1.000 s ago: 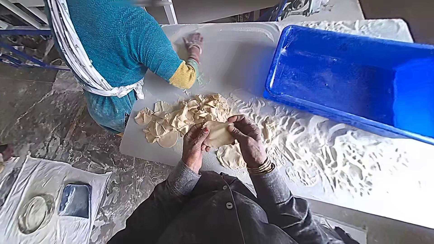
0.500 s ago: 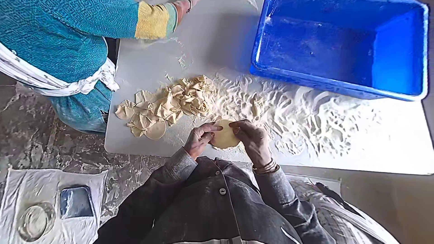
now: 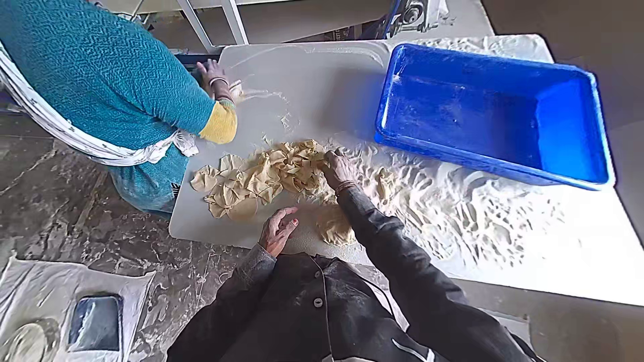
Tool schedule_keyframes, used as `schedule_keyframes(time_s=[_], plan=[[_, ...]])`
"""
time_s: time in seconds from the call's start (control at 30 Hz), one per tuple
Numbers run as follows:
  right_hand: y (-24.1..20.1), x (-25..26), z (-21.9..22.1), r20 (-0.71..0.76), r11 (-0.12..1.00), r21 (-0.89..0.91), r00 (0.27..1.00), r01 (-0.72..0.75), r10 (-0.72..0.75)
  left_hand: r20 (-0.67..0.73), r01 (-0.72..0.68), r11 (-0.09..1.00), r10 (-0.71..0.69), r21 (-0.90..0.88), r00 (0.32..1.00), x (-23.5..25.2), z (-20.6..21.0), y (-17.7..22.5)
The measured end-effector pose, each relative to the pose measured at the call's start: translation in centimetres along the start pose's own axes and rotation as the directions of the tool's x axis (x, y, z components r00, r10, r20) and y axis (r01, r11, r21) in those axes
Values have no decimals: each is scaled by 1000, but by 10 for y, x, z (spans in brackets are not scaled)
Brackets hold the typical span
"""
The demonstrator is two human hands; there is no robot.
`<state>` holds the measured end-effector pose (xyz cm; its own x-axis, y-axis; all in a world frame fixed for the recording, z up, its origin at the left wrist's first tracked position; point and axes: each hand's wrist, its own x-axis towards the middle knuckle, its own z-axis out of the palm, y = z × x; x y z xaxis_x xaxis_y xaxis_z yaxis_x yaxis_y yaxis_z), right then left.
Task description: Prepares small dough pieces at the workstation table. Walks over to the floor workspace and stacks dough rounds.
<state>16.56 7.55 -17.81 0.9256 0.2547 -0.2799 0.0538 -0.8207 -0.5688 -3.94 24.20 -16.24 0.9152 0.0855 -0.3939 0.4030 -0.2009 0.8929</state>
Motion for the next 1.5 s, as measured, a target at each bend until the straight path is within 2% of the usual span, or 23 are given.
schedule_keyframes(time_s=[0.1, 0.23, 0.27, 0.33, 0.43, 0.57, 0.73, 0.8, 0.87, 0.93, 1.03, 1.1, 1.2, 1.27, 1.33, 1.4, 1.5], plan=[[-11, 7, -10, 28, 998, 28, 998, 59, -59, -64, 19, 999, -22, -50, 998, -9, -8, -7], [-20, -11, -47, 3, 970, 216, 994, 109, -113, -156, 24, 994, -41, -109, 987, -12, -19, -12], [-15, -11, -50, 9, 979, 192, 997, 70, -73, -163, 25, 992, -44, -121, 986, -11, -19, -12], [-4, -9, -55, 52, 999, 22, 998, -42, 41, -163, 13, 990, -36, -137, 986, -7, -17, -9], [7, -18, -63, 41, 997, 30, 996, -76, 75, -143, -17, 991, -3, -135, 990, 3, -12, 3], [13, -23, -51, 68, 997, 46, 996, -68, 65, -93, -61, 994, 53, -85, 994, 21, -1, 14], [18, -11, -13, 129, 998, -14, 990, 59, -56, -10, -111, 991, 110, -80, 994, 34, 13, 31], [13, -15, -22, 123, 992, 115, 991, 46, -60, -16, -139, 987, 138, -79, 990, 36, 14, 33], [7, -27, -39, 79, 912, 404, 991, 69, -109, -46, -139, 986, 135, -95, 990, 35, 14, 35], [4, -38, -54, 61, 767, 635, 983, 94, -171, -79, -121, 984, 111, -129, 991, 36, 13, 40], [-1, -47, -69, 45, 723, 683, 982, 105, -185, -111, -70, 963, 42, -260, 993, 40, 19, 54], [-7, -57, -76, 33, 625, 763, 955, 166, -293, -55, -6, 918, -17, -397, 998, 44, 23, 64], [-17, -71, -81, 33, 500, 842, 906, 202, -423, 65, 66, 767, -32, -639, 997, 49, 30, 78], [-17, -77, -80, 20, 435, 877, 889, 204, -457, 7, -3, 667, 13, -745, 1000, 47, 33, 92], [-12, -80, -76, -9, 376, 904, 888, 205, -460, -121, -122, 625, 44, -771, 992, 45, 32, 104], [-8, -80, -74, -15, 375, 906, 901, 196, -433, -209, -212, 644, 82, -735, 974, 44, 27, 110], [-10, -83, -75, 106, 446, 889, 904, 100, -414, -222, -288, 724, 188, -627, 957, 43, 17, 109]])
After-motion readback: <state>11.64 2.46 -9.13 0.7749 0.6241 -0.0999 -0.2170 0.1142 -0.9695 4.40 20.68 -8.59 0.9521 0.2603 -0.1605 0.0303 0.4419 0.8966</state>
